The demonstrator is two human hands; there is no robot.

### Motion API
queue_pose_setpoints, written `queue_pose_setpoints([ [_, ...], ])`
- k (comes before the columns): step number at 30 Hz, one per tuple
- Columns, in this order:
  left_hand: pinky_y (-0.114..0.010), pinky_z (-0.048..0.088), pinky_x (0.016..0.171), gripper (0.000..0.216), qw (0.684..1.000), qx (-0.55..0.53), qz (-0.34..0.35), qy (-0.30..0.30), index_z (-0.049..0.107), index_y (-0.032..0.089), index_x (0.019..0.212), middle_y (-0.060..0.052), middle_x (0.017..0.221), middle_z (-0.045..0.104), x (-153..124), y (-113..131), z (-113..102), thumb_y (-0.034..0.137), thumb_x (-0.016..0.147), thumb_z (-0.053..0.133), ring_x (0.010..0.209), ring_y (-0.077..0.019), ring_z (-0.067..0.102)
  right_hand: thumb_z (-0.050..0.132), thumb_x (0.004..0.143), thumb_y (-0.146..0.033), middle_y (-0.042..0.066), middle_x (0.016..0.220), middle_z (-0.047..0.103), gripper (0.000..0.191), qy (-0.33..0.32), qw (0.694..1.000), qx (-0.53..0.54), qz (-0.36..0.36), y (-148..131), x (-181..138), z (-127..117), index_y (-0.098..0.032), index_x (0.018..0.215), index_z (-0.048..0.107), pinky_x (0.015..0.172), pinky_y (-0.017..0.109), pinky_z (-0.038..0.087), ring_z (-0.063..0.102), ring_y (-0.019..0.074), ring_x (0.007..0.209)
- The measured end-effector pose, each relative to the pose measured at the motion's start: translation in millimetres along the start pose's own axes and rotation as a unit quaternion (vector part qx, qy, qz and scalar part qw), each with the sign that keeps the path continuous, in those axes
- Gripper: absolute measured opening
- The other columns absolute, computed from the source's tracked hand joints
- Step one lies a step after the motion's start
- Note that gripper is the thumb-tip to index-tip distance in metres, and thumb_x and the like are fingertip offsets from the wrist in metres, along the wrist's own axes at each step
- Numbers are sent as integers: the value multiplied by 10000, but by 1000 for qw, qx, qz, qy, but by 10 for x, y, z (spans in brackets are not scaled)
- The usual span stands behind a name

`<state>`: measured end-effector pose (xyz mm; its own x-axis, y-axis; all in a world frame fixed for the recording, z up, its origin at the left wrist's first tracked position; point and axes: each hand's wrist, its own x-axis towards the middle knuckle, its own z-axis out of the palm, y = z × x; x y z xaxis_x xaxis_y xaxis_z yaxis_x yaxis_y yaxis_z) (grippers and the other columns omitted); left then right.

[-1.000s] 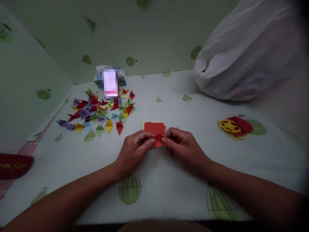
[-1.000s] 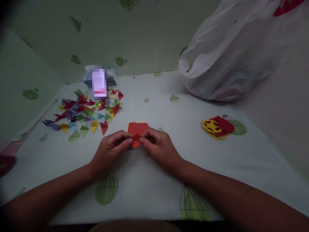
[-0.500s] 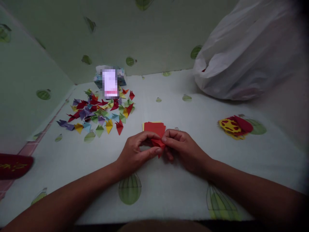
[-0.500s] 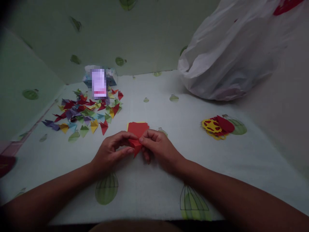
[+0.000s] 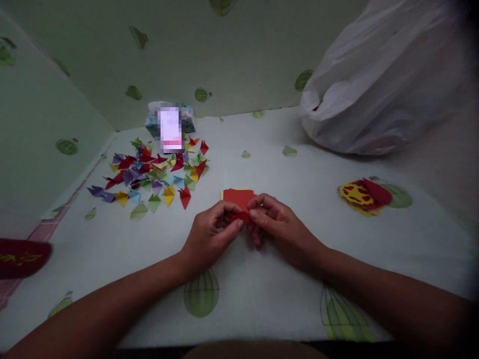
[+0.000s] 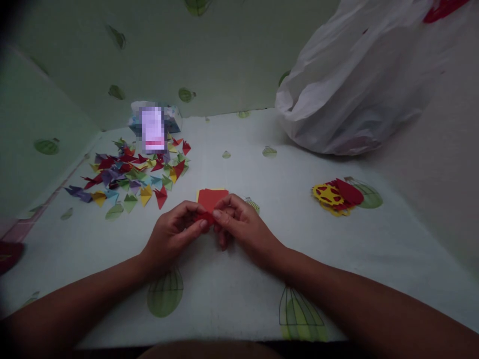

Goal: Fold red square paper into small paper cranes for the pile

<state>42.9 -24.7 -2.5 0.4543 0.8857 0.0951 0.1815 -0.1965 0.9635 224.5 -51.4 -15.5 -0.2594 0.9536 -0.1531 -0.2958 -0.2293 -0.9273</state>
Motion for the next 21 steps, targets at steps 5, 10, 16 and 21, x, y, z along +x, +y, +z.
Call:
queue_pose_setpoints([
  [5,-236,496,640,176,997,-59,-59,2,632,158,928,-5,751,649,9,1,-1,296,834,685,680,-120,607,673,866,-288,-42,648,626,173,4,999,-46,-28,-8,-2,-6,-201,871,523,534,241,464,561,99,526],
  [10,-228,486,619,167,993,-86,-80,2,625,162,898,1,731,656,12,0,22,249,786,714,657,-114,604,660,848,-243,-50,613,605,132,22,997,-72,-31,-30,-3,8,-199,828,537,526,239,452,551,99,520],
  [16,-219,504,634,92,980,-163,-110,2,616,158,836,11,696,653,20,17,27,179,779,684,658,-105,622,649,808,-174,-32,701,650,104,-7,997,-70,-45,-48,-2,22,-197,813,548,557,233,462,571,88,560],
  [21,-227,526,682,42,976,-183,-120,11,650,155,844,-1,733,673,8,9,7,176,808,655,690,-108,652,630,806,-182,-45,625,601,55,11,993,-103,-58,-68,-14,-2,-201,804,578,591,259,460,570,108,566],
])
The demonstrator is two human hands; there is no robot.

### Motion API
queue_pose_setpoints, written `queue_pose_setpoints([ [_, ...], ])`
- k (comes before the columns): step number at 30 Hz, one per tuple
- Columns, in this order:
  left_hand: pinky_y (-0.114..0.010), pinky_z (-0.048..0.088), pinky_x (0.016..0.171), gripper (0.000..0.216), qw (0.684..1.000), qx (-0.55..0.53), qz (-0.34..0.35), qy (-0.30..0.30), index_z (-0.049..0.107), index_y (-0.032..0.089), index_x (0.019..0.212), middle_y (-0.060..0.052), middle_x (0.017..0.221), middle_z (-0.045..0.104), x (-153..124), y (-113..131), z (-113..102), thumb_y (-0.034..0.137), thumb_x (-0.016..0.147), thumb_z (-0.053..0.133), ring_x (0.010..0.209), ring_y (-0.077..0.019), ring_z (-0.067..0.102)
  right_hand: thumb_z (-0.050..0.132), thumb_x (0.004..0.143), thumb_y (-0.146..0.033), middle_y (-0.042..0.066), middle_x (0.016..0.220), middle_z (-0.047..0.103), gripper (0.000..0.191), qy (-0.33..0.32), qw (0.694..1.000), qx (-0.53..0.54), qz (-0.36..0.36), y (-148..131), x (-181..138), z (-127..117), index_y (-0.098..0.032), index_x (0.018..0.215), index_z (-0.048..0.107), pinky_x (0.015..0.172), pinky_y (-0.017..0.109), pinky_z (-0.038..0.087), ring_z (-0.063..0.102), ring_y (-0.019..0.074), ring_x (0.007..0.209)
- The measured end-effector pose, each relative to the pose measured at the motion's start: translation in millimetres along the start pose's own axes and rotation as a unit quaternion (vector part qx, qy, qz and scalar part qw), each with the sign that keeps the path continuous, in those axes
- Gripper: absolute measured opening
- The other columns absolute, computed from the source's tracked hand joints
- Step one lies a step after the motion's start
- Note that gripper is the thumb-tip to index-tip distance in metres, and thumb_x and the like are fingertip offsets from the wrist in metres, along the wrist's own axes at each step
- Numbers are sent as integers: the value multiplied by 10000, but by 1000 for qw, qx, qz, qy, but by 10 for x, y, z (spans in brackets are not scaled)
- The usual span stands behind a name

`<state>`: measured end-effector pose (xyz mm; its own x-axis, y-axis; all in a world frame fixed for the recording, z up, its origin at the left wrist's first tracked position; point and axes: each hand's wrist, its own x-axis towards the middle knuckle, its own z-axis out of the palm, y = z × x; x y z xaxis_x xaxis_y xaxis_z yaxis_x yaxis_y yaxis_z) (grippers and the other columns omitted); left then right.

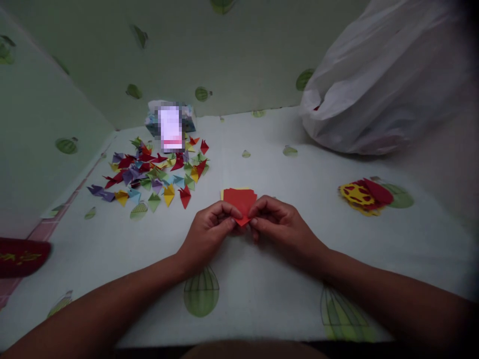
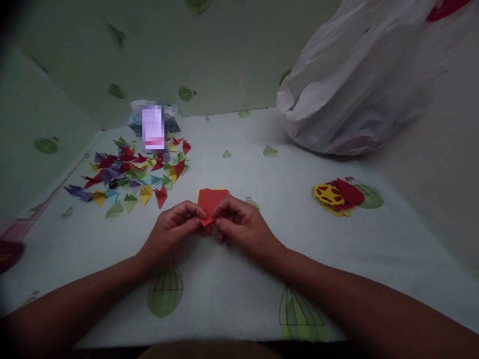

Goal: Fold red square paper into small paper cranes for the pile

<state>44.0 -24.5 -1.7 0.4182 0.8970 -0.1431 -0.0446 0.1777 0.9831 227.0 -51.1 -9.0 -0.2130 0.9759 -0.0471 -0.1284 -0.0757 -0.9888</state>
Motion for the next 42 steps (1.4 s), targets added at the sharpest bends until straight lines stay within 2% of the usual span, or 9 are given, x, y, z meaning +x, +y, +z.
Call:
queue_pose_setpoints([
  [7,-278,554,775,119,1000,-18,-1,-21,681,160,919,-23,820,701,-4,-9,-42,224,888,586,766,-134,682,610,810,-187,-30,658,596,13,10,999,-32,-19,-21,-12,0,-194,814,600,623,284,467,581,125,611],
  [13,-201,505,674,117,1000,12,10,11,651,146,845,3,750,664,5,9,6,244,820,711,702,-95,621,622,829,-211,-15,678,615,48,-11,1000,-16,-7,-16,-9,-1,-192,826,578,648,289,467,587,132,639],
  [18,-212,507,659,127,998,49,40,16,597,163,896,17,742,632,-2,2,22,187,817,693,691,-99,617,631,881,-281,-13,781,655,149,-1,999,40,10,13,3,18,-214,956,522,594,270,462,584,113,590],
  [22,-236,511,680,203,994,85,72,19,569,177,965,7,823,629,-21,-11,22,192,810,699,720,-109,617,644,883,-313,-36,626,606,190,-23,998,29,46,61,3,9,-193,792,527,512,240,421,530,94,501],
  [24,-244,508,673,276,995,75,62,23,557,181,1019,11,810,633,-20,-10,22,223,799,718,722,-118,617,641,883,-305,-51,554,573,213,-13,999,10,41,60,-5,5,-192,749,521,506,233,412,519,91,484],
  [28,-228,464,615,195,996,85,9,-5,616,143,798,1,680,638,-8,1,12,309,810,718,640,-108,581,624,877,-299,-45,556,591,204,-1,999,-29,23,21,-31,23,-192,738,520,500,232,406,524,93,486],
  [30,-227,453,611,223,994,106,10,-9,627,135,710,-8,648,646,-8,4,3,313,823,699,621,-105,572,612,875,-304,-46,555,582,214,0,999,-46,26,10,-45,38,-199,725,500,479,233,395,513,93,471],
  [39,-235,464,662,275,987,150,50,-13,671,145,752,-14,683,664,-31,26,-6,304,937,546,666,-117,607,550,913,-308,-34,526,575,230,30,992,-121,11,16,-67,47,-197,714,524,492,255,416,528,110,456],
  [42,-239,458,650,250,986,155,56,1,665,145,777,-12,688,653,-25,26,-5,318,926,564,663,-119,594,540,924,-301,-32,521,575,244,42,988,-146,-1,17,-75,53,-194,705,534,499,259,419,530,112,453],
])
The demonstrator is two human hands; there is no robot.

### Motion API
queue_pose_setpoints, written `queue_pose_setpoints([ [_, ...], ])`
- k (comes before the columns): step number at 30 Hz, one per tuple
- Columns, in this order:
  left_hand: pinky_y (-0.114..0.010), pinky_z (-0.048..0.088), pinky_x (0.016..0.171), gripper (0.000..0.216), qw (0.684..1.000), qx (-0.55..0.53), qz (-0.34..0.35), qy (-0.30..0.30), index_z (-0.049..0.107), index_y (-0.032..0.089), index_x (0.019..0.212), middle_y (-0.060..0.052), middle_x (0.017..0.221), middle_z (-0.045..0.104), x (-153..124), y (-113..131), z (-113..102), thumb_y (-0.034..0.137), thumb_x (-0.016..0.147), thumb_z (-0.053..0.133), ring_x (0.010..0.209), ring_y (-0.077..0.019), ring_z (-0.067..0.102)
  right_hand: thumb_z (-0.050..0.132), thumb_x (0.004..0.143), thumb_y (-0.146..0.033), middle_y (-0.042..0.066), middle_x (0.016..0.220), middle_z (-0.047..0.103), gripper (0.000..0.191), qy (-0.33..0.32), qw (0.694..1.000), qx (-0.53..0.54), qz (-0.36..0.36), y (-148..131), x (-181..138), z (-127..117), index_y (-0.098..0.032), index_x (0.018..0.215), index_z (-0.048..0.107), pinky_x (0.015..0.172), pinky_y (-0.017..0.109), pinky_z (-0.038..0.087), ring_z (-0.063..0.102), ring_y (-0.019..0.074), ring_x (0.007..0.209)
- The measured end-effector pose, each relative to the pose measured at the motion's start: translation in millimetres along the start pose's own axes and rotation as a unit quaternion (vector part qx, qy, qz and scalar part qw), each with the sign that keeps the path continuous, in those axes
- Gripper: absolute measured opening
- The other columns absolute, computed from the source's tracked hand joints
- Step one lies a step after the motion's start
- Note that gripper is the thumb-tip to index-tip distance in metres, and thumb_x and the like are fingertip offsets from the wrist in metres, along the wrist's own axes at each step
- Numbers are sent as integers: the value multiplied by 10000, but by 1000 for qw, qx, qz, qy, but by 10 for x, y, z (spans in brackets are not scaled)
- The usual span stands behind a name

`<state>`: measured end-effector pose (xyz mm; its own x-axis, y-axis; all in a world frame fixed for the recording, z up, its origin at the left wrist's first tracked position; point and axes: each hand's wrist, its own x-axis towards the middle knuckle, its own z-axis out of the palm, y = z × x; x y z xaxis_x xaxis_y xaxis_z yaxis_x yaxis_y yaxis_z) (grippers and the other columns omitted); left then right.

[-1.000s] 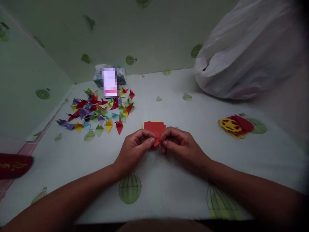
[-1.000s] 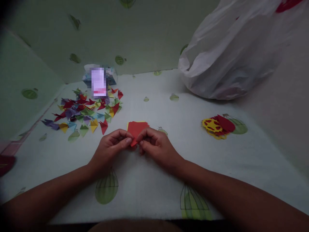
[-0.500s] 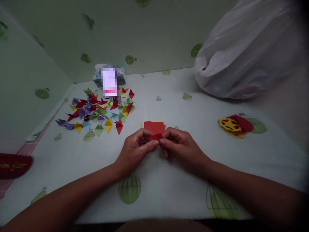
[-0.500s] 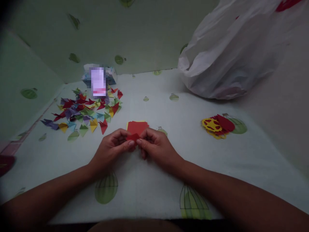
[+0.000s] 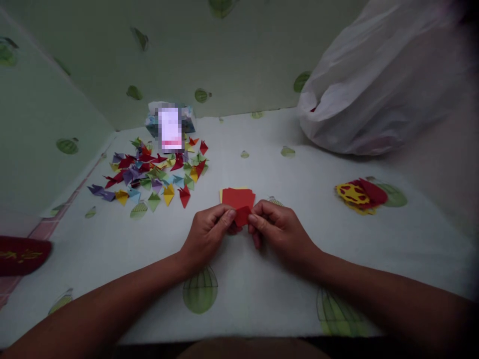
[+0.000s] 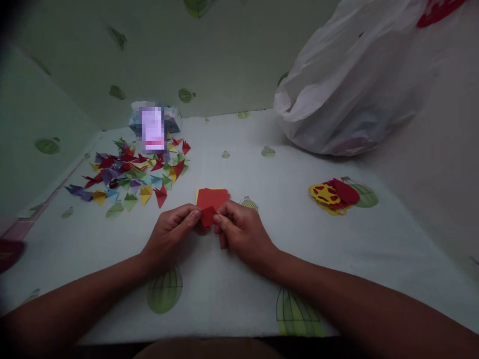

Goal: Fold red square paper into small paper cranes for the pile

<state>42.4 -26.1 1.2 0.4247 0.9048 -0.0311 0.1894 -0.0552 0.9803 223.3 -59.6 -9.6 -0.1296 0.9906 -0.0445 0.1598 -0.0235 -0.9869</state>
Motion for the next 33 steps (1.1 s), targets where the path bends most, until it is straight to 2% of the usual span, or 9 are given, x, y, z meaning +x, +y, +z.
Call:
queue_pose_setpoints([
  [5,-232,445,600,205,998,-52,-32,11,639,140,745,-6,642,640,26,-25,10,319,835,686,606,-109,569,505,955,-300,-27,525,579,271,11,999,-35,-30,14,8,-10,-192,712,557,533,266,424,527,114,472],
  [10,-241,481,625,193,993,-111,-43,9,604,154,818,2,694,643,36,-32,45,288,767,733,639,-114,592,534,940,-302,-27,577,593,194,4,999,9,-32,22,50,-24,-193,781,554,566,271,431,551,120,515],
  [12,-239,475,626,197,995,-96,-35,23,593,158,835,10,702,623,34,-26,53,270,754,733,647,-112,580,575,908,-288,-29,624,590,128,9,999,32,-38,25,66,-23,-199,824,538,581,273,437,564,126,559],
  [15,-246,461,634,184,998,-47,-18,35,596,159,868,7,738,605,24,-18,52,270,774,708,666,-114,559,637,851,-278,-19,710,558,141,35,997,22,-60,24,82,-23,-203,815,523,619,278,436,543,134,650],
  [20,-255,448,644,173,1000,-2,-8,22,600,165,910,1,782,596,12,-24,36,283,811,679,687,-121,544,622,850,-242,-12,734,535,114,19,997,-10,-73,17,76,-31,-206,796,528,639,286,416,497,136,676],
  [28,-254,450,660,165,1000,9,10,13,589,177,947,2,818,579,23,-55,36,255,827,672,715,-119,531,621,846,-230,-9,761,543,94,22,998,-10,-66,31,68,-30,-204,819,535,655,289,413,505,141,700],
  [33,-259,486,655,219,1000,-28,-4,5,561,184,992,1,816,588,14,-74,40,271,832,682,706,-123,579,617,844,-214,-13,729,543,115,25,997,-24,-70,-4,69,-30,-200,765,535,640,281,403,497,135,674],
])
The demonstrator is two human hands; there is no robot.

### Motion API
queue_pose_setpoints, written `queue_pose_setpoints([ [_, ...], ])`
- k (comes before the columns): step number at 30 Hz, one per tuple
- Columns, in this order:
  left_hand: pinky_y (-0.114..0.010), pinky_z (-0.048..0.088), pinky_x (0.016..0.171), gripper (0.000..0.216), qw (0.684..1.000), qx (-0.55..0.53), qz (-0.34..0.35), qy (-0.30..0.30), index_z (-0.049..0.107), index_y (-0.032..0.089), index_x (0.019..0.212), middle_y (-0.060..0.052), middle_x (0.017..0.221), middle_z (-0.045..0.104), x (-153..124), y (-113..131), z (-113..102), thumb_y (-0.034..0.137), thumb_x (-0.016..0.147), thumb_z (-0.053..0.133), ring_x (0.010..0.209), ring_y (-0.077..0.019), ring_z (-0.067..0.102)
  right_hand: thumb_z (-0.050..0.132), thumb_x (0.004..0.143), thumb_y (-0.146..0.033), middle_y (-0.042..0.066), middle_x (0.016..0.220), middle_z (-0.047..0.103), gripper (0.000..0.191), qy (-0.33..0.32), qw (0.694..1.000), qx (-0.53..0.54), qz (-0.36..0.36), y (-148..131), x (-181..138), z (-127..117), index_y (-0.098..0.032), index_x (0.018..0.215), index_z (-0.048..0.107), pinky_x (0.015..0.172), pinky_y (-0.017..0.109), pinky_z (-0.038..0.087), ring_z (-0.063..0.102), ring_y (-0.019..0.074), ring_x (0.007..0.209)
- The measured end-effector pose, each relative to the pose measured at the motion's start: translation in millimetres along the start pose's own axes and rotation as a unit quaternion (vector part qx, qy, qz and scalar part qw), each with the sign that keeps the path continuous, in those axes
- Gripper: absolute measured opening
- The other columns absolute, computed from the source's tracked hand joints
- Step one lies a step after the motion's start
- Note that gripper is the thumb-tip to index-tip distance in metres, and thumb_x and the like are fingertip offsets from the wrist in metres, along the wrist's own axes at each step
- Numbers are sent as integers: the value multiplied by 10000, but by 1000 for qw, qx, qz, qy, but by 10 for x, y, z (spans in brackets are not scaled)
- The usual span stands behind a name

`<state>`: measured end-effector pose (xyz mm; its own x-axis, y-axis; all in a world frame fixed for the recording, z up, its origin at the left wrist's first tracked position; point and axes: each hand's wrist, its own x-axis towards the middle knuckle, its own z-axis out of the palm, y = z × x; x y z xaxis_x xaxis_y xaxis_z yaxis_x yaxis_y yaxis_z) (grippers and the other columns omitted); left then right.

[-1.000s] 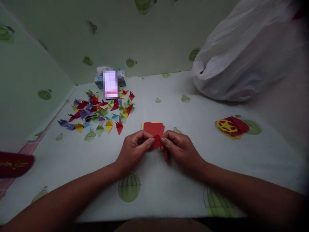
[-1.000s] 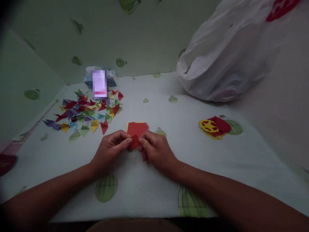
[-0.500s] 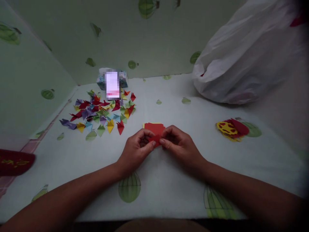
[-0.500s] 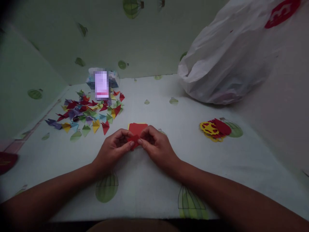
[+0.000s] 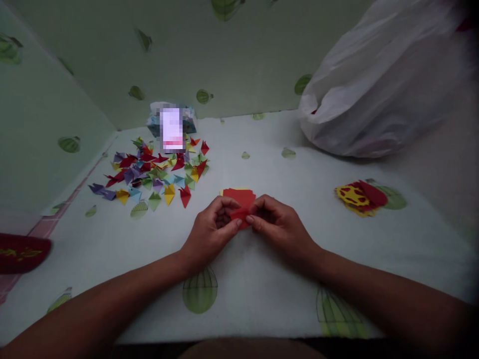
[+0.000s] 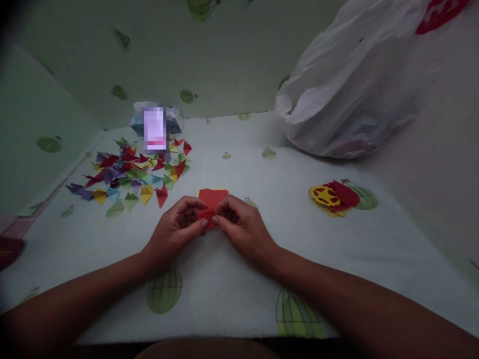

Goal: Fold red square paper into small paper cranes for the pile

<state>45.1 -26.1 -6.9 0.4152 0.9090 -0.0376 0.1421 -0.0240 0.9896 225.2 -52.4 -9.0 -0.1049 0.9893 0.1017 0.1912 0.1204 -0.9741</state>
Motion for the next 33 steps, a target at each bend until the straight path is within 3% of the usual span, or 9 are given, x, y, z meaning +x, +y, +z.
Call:
queue_pose_setpoints([
  [4,-243,492,604,236,998,-48,-24,-22,550,188,1030,27,727,591,-8,28,1,264,843,672,620,-111,596,614,843,-206,-9,724,545,122,12,1000,-13,-11,-6,0,-12,-199,747,539,647,283,406,501,137,674],
  [14,-243,473,616,143,998,-43,-35,1,611,161,841,18,688,607,9,78,3,263,783,692,628,-111,577,617,845,-206,10,792,583,77,2,1000,-5,-19,21,-13,-6,-209,806,550,684,300,445,547,157,740],
  [33,-251,476,649,130,991,-91,-96,-32,700,161,845,0,703,657,14,85,-23,274,798,656,642,-125,601,588,849,-150,-4,754,596,89,-27,997,-30,-72,6,-5,-29,-212,788,603,662,285,419,538,146,711],
])
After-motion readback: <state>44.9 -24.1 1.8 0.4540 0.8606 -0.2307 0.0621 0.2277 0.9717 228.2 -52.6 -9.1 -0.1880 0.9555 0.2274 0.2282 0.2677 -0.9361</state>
